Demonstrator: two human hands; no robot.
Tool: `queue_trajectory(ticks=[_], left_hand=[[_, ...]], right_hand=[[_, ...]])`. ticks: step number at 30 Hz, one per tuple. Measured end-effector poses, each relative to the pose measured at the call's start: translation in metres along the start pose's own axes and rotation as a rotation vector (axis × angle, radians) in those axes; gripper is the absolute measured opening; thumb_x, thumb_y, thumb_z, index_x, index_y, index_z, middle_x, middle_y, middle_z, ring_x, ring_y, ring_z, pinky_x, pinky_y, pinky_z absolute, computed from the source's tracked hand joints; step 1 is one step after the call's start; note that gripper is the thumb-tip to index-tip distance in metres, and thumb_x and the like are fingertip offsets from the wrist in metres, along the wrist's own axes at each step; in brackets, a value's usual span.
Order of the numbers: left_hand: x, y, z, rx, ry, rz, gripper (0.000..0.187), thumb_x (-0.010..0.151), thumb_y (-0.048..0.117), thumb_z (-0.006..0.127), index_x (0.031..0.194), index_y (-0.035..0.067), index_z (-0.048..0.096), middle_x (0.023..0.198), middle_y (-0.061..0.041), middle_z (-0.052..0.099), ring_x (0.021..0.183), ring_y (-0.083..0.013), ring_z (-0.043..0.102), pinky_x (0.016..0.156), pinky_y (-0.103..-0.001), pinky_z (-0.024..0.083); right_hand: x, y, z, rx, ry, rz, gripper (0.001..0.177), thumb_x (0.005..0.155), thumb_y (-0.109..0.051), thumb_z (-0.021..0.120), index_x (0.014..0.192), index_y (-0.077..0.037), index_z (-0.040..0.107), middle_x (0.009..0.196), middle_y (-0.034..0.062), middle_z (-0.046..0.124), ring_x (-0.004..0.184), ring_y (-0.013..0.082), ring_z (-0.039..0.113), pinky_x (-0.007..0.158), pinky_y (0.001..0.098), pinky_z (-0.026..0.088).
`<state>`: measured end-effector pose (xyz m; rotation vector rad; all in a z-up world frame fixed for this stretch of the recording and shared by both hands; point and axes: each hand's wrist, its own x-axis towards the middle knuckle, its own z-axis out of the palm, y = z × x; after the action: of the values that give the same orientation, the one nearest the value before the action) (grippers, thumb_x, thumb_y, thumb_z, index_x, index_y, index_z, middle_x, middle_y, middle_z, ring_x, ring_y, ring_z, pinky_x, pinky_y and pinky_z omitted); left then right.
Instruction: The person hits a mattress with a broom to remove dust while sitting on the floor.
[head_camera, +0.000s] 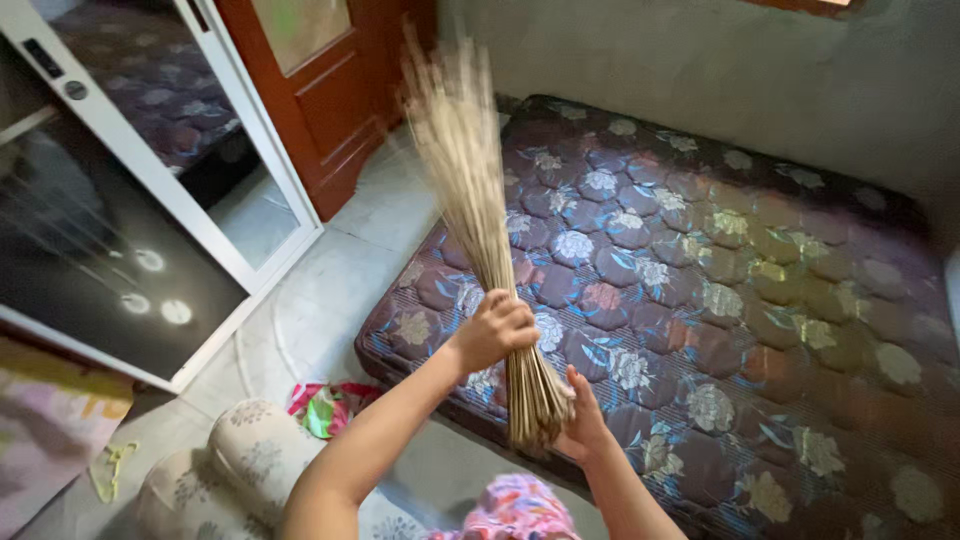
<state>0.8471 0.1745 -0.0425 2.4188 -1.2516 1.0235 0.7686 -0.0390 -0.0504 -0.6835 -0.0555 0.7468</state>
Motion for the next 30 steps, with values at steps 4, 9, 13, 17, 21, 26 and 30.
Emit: queue_trajectory(ticks=[4, 9, 13, 17, 21, 26, 30], left_hand=[[-0.024, -0.017, 0.022, 0.045, -0.080, 0.209, 0.008, 0.097, 0.023, 0.066, 0.100, 0.025, 0.059, 0.121, -0.001, 0.058, 0.128, -0.0218, 0.054, 0.115, -0.048, 0.034], [-0.056, -0.073, 0.047, 0.109, -0.087, 0.075, 0.026, 0.094, 0.026, 0.063, 0.120, 0.028, 0.060, 0.136, -0.002, 0.054, 0.137, -0.0215, 0.048, 0.116, -0.051, 0.032], [-0.084, -0.154, 0.079, 0.068, -0.058, -0.289, 0.050, 0.087, 0.025, 0.065, 0.137, 0.024, 0.059, 0.134, -0.007, 0.057, 0.128, -0.0254, 0.052, 0.106, -0.055, 0.036], [-0.105, -0.253, 0.109, -0.186, -0.193, -0.654, 0.052, 0.087, 0.020, 0.064, 0.139, 0.022, 0.058, 0.130, -0.005, 0.061, 0.121, -0.0262, 0.062, 0.104, -0.045, 0.045], [-0.122, -0.331, 0.092, -0.959, -0.161, -1.236, 0.043, 0.095, 0.036, 0.064, 0.131, 0.013, 0.066, 0.119, -0.007, 0.072, 0.106, -0.0226, 0.069, 0.094, -0.035, 0.054], [-0.102, -0.344, 0.070, -1.980, 0.258, -1.780, 0.050, 0.096, 0.051, 0.045, 0.120, 0.012, 0.065, 0.112, -0.010, 0.074, 0.105, -0.0261, 0.070, 0.091, -0.041, 0.055], [-0.081, -0.356, 0.101, -2.144, 0.691, -1.580, 0.044, 0.099, 0.037, 0.050, 0.115, 0.000, 0.066, 0.110, -0.015, 0.073, 0.102, -0.0272, 0.069, 0.096, -0.040, 0.055]], right_hand=[[0.051, 0.020, -0.017, 0.074, -0.177, 0.246, 0.078, 0.073, -0.042, 0.067, 0.137, 0.002, 0.054, 0.127, 0.0189, 0.069, 0.106, 0.0293, 0.072, 0.087, 0.0447, 0.060], [0.146, 0.055, -0.062, 0.212, 0.021, 0.227, 0.039, 0.084, -0.020, 0.070, 0.115, 0.004, 0.060, 0.098, 0.0149, 0.071, 0.092, 0.0305, 0.073, 0.085, 0.0496, 0.062], [0.238, 0.063, -0.056, 0.277, 0.187, 0.135, 0.031, 0.080, -0.013, 0.069, 0.106, 0.002, 0.062, 0.091, 0.0135, 0.072, 0.086, 0.0292, 0.073, 0.080, 0.0513, 0.062], [0.334, 0.045, -0.052, 0.272, 0.408, 0.108, 0.033, 0.077, -0.010, 0.066, 0.108, 0.000, 0.065, 0.093, 0.0126, 0.073, 0.086, 0.0286, 0.072, 0.081, 0.0486, 0.061], [0.420, 0.010, -0.048, 0.049, 0.327, -0.167, 0.029, 0.081, -0.008, 0.068, 0.108, -0.001, 0.062, 0.093, 0.0123, 0.070, 0.086, 0.0271, 0.071, 0.081, 0.0449, 0.061], [0.473, -0.028, -0.010, -0.185, 0.416, -0.320, 0.033, 0.090, -0.013, 0.070, 0.118, 0.005, 0.064, 0.100, 0.0117, 0.071, 0.085, 0.0234, 0.069, 0.076, 0.0380, 0.058], [0.477, -0.041, 0.036, -0.062, 0.380, -0.528, 0.053, 0.084, -0.003, 0.067, 0.131, -0.010, 0.043, 0.098, 0.0116, 0.068, 0.085, 0.0240, 0.070, 0.074, 0.0385, 0.059]])
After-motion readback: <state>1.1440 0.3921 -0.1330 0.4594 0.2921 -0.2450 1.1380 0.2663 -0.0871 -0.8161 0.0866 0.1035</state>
